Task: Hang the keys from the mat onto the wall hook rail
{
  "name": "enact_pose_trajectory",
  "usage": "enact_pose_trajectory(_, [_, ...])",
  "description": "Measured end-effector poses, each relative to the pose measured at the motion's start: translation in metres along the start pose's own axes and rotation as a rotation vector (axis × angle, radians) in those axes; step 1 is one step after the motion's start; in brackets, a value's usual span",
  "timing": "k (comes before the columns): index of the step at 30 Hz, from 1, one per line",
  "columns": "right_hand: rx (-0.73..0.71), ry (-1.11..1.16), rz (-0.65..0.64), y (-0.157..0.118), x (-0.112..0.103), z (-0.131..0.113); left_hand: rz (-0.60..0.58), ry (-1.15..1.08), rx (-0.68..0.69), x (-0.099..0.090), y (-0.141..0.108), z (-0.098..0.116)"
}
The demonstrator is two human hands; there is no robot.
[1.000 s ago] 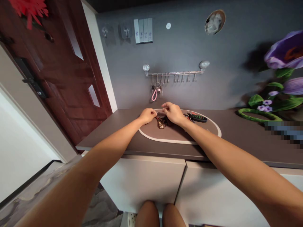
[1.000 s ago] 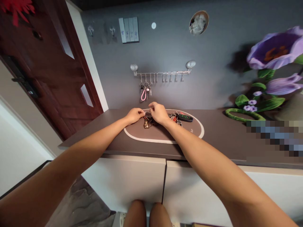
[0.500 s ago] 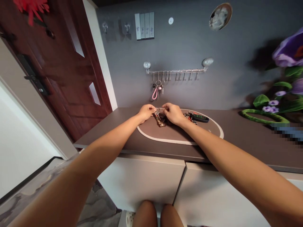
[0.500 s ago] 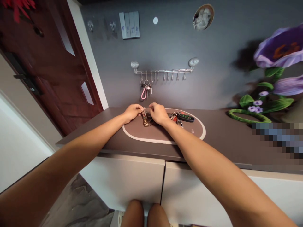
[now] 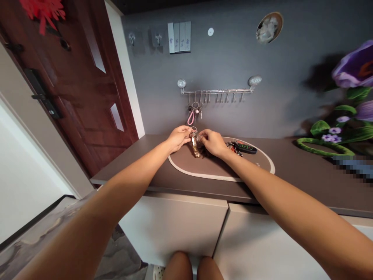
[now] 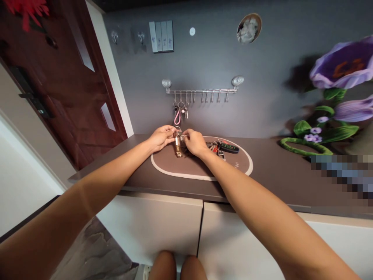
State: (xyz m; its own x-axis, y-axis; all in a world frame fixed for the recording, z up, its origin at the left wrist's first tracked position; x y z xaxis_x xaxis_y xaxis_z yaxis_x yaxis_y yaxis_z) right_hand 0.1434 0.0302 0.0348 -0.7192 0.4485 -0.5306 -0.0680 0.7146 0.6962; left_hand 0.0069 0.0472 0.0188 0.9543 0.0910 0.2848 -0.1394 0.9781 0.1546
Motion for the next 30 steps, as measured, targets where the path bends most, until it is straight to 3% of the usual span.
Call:
enact_pose_trajectory(12, [0.015,0.375,0.076,0.002,-0.007,-0.006,-0.090,-0.136,0.020,0.006,-0.006,0.011])
enact_pose_trajectory(30, [0.130,0.583,0.042,0.003,-0.004,-0.003,-0.229,-0.140,0.051,0.012,-0.011,0.010])
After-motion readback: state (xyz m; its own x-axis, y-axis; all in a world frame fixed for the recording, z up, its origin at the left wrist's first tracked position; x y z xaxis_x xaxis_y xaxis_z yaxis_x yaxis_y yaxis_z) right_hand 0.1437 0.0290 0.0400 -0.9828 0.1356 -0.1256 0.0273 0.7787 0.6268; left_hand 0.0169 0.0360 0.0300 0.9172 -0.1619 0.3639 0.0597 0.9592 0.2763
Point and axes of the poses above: each hand's wrist, its own y-axis towards the middle knuckle, its own x-axis out of the palm, z = x × y, the point moved 5 cm from there along y, towards the middle knuckle, and after that the axes turned 15 degrees about z, right-handed, at the moved point
